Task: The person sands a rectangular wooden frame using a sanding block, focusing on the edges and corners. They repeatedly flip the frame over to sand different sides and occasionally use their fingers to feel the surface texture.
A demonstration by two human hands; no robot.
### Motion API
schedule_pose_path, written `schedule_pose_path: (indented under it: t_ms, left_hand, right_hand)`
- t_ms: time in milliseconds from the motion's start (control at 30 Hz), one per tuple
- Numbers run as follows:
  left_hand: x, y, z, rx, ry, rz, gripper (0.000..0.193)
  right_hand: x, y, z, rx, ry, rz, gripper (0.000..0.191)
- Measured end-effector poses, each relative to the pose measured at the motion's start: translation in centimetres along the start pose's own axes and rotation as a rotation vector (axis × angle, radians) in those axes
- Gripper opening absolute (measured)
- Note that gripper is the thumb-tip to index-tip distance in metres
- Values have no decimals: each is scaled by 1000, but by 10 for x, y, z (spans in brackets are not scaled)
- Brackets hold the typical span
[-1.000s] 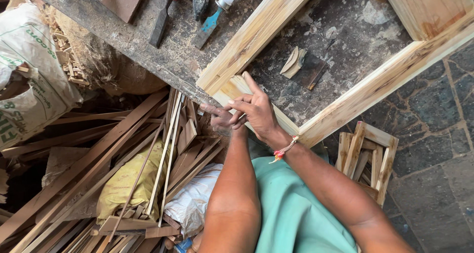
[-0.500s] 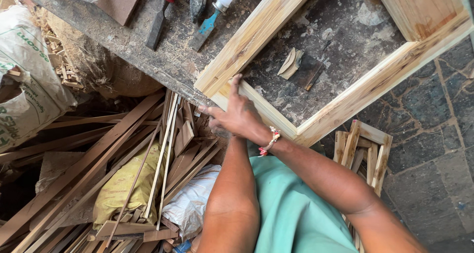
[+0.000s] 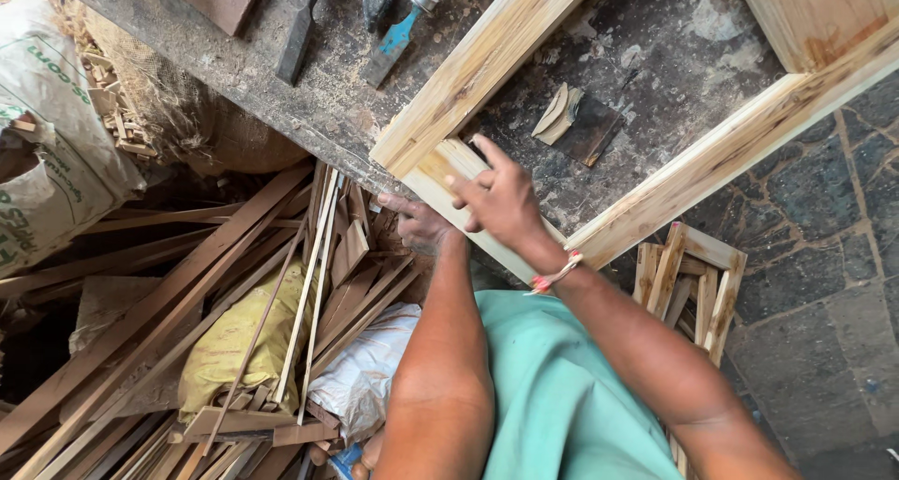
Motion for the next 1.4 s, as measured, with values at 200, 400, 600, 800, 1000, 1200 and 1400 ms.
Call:
schedule_pose_path:
  t_ms: [200,400,600,800,1000,1200,1400]
  left_hand:
    - [-22,-19,10,-56,-16,23,104]
    - [-33,-26,20,15,-7,18,103]
    - [-40,-31,22,-20,29,-31,100]
    - [-28,-22,14,9,-15,35,104]
    - [-21,-19,11,19,-27,-36,103]
    - [-19,-17,10,-6,-65,-15,105]
    - [-18,-15,8,-22,-49,-34,105]
  right_hand:
    - [14,-25,4,487,112,57,83]
    - [19,-35,4,591,139,42,85]
    - [15,-34,4,417,84,100,81]
    - [13,-29,2,197,11,132,75]
    - [10,-24,-1,-30,-57,186,73]
    - [10,-25,-7,-281,-106,265,70]
    - [8,-22,-11,-377,-153,369,71]
Point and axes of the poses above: each hand's wrist, its own x-axis towards the middle knuckle, its own z-axis out of the back of the hand, y = z × x, the point moved 6 cm from there along x, towards the middle knuckle, and after that the axes turned 3 degrees about z, right-handed, at the moved point
